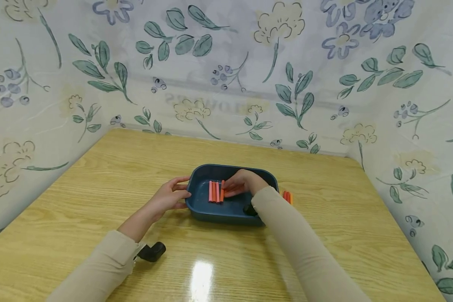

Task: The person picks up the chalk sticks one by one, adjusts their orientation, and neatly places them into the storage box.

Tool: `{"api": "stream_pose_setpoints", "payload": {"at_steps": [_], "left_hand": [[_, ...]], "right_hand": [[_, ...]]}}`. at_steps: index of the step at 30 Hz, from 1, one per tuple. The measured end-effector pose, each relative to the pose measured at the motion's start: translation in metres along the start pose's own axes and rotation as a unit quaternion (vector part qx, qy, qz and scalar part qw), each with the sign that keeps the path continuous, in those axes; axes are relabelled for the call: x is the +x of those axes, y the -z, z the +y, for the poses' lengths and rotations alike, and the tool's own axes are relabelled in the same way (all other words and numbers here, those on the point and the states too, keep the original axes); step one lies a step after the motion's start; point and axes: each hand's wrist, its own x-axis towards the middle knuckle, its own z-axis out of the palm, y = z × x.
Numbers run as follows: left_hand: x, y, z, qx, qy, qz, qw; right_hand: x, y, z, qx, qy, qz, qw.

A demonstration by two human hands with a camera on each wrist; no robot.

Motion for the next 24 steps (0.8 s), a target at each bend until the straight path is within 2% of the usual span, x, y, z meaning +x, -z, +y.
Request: {"api": "stream_pose_setpoints", "payload": {"at_steps": [11, 19, 24], "left_hand": [[0.001, -0.001, 0.000, 0.007, 0.000, 0.003, 1.0000], [0.001, -0.002, 0.001, 0.005, -0.002, 0.000, 1.0000], [0.001, -0.003, 0.000, 0.000, 0.000, 0.002, 1.0000]], "right_hand": [[-0.005, 0.004, -0.004, -0.007, 0.012, 0.009, 0.9999], [-0.023, 0.005, -0.014, 0.040, 0.071, -0.009, 0.9966], [-0.036, 0.005, -0.018, 0.054, 0.095, -0.015, 0.9939]]}}
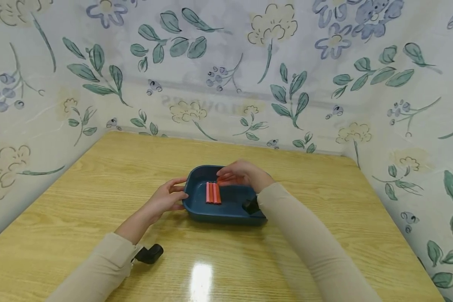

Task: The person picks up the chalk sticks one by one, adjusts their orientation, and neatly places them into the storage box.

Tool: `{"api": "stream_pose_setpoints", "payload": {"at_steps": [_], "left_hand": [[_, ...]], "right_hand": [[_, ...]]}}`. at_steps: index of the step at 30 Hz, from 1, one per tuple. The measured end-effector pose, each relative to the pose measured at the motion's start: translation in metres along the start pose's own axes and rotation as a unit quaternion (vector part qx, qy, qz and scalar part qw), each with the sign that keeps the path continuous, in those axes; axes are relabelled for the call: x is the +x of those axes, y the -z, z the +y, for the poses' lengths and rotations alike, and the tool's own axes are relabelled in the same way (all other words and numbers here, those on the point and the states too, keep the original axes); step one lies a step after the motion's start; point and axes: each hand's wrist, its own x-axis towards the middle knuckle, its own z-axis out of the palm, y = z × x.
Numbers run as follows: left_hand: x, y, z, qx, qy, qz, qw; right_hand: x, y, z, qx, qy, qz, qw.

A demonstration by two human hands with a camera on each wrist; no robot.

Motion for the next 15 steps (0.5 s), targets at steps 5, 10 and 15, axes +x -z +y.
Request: {"api": "stream_pose_setpoints", "payload": {"at_steps": [5, 10, 15], "left_hand": [[0.000, -0.001, 0.000, 0.001, -0.003, -0.002, 1.0000], [0.000, -0.001, 0.001, 0.000, -0.005, -0.004, 1.0000], [0.000, 0.000, 0.001, 0.002, -0.002, -0.004, 1.0000]], "right_hand": [[-0.012, 0.000, -0.002, 0.001, 0.025, -0.007, 0.9997], [-0.026, 0.001, -0.001, -0.006, 0.056, -0.019, 0.9982], [-0.041, 0.005, 0.002, 0.004, 0.085, -0.015, 0.9963]]}}
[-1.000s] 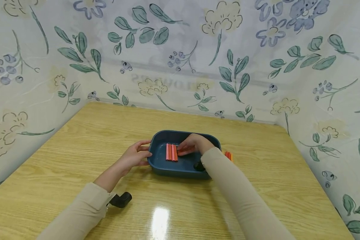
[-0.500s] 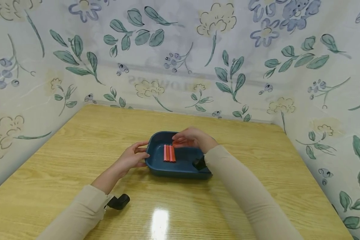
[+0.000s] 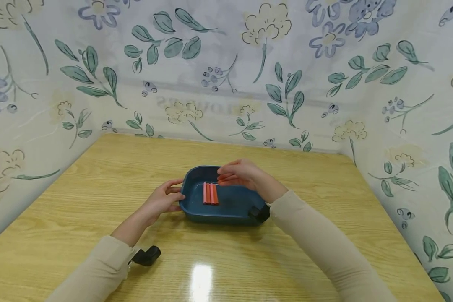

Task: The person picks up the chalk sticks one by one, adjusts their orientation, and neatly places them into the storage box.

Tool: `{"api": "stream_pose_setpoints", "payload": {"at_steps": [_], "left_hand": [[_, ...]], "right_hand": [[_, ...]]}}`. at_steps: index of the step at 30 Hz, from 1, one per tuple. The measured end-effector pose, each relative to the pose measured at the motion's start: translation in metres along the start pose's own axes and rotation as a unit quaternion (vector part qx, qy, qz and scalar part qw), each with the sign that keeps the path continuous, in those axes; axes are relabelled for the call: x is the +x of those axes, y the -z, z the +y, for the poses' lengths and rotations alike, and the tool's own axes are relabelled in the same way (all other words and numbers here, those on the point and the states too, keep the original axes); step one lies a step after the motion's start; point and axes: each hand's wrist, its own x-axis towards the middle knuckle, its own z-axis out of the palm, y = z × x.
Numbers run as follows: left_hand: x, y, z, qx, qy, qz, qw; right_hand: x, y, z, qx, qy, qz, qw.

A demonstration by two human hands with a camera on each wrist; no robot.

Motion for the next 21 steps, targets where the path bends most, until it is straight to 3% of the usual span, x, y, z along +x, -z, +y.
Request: {"api": "stream_pose_setpoints", "payload": {"at_steps": [8, 21], "left_hand": [[0.001, 0.002, 0.000, -0.001, -0.007, 0.000, 1.0000], [0.002, -0.001, -0.002, 0.003, 0.000, 0.000, 1.0000]], "right_hand": [[-0.023, 0.013, 0.007, 0.011, 0.043, 0.007, 0.9990], [-0.054, 0.050, 0.032, 0.005, 0.060, 0.028, 0.9978]]}}
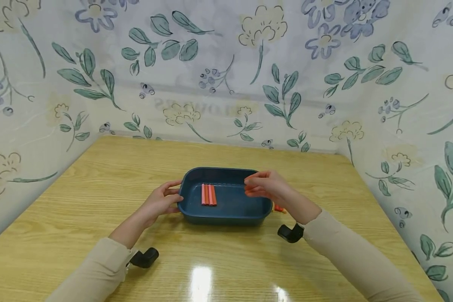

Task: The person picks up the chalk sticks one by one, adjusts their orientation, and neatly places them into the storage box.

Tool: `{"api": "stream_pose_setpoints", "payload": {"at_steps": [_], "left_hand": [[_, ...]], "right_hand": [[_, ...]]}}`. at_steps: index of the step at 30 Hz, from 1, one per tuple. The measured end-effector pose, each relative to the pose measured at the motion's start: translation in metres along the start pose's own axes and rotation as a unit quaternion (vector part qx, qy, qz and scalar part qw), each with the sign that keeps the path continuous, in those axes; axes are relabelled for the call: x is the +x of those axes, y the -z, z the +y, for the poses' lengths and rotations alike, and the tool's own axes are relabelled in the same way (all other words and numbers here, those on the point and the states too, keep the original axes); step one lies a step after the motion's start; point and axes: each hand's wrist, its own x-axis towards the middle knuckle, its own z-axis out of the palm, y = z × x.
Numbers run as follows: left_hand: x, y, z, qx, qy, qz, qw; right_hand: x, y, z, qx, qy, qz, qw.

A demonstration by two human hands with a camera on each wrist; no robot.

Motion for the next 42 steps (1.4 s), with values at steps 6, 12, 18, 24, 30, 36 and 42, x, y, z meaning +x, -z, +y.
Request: {"api": "stream_pose_setpoints", "payload": {"at_steps": [6, 12, 18, 24, 30, 36, 42], "left_hand": [[-0.001, -0.001, 0.000, -0.002, -0.001, -0.001, 1.0000], [-0.002, -0.001, 0.001, -0.002, -0.001, 0.002, 1.0000], [-0.005, 0.000, 0.000, -0.005, -0.003, 0.003, 1.0000], [-0.004, -0.003, -0.002, -0.016, -0.006, -0.004, 0.9998], [-0.006, -0.004, -0.001, -0.020, -0.007, 0.000, 0.9998], [-0.005, -0.003, -0.002, -0.021, -0.003, 0.002, 0.9998], [-0.006, 0.000, 0.000, -0.020, -0.007, 0.004, 0.9998]], "right_hand": [[-0.013, 0.022, 0.012, 0.011, 0.006, 0.025, 0.9996], [-0.021, 0.047, 0.027, 0.018, 0.018, 0.065, 0.9976], [-0.027, 0.067, 0.043, -0.001, 0.010, 0.109, 0.9940], [-0.031, 0.080, 0.056, -0.028, -0.004, 0.131, 0.9909], [-0.025, 0.086, 0.062, -0.087, -0.034, 0.089, 0.9916], [-0.015, 0.090, 0.068, -0.116, -0.065, 0.053, 0.9897], [-0.006, 0.093, 0.072, -0.134, -0.078, 0.043, 0.9870]]}}
